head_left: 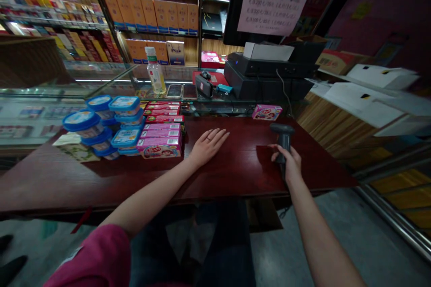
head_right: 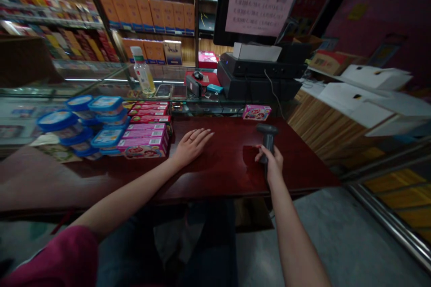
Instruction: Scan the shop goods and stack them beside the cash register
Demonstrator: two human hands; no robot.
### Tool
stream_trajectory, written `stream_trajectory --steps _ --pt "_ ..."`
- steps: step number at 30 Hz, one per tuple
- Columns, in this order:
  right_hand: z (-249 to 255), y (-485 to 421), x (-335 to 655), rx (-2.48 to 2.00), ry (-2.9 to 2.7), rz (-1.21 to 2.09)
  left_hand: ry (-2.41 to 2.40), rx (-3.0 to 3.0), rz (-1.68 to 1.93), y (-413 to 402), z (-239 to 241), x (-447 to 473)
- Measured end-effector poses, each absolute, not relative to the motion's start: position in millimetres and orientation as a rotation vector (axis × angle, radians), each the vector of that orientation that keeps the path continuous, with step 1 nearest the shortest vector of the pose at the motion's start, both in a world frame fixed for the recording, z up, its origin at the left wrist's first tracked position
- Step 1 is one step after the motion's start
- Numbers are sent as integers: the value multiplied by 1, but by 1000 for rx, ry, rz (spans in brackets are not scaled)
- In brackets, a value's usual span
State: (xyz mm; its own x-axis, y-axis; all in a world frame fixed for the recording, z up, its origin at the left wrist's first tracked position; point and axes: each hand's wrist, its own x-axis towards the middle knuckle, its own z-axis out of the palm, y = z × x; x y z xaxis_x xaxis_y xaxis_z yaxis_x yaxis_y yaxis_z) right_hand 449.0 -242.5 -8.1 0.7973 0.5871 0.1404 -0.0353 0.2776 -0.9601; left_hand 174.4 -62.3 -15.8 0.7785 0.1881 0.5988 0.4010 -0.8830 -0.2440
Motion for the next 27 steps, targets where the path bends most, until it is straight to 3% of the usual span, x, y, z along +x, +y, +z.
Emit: stream_trajectory --steps 10,21,27 --pt "-11 -210 377 -1034 -503 646 -368 -2434 -934 -70 -7 64" --pt "-13 -172 271 -927 -689 932 -1158 -2409 -1030 -42 -3 -52" --pt "-17 -170 240 -973 -813 953 -1248 -2483 -979 -49 0 -61"
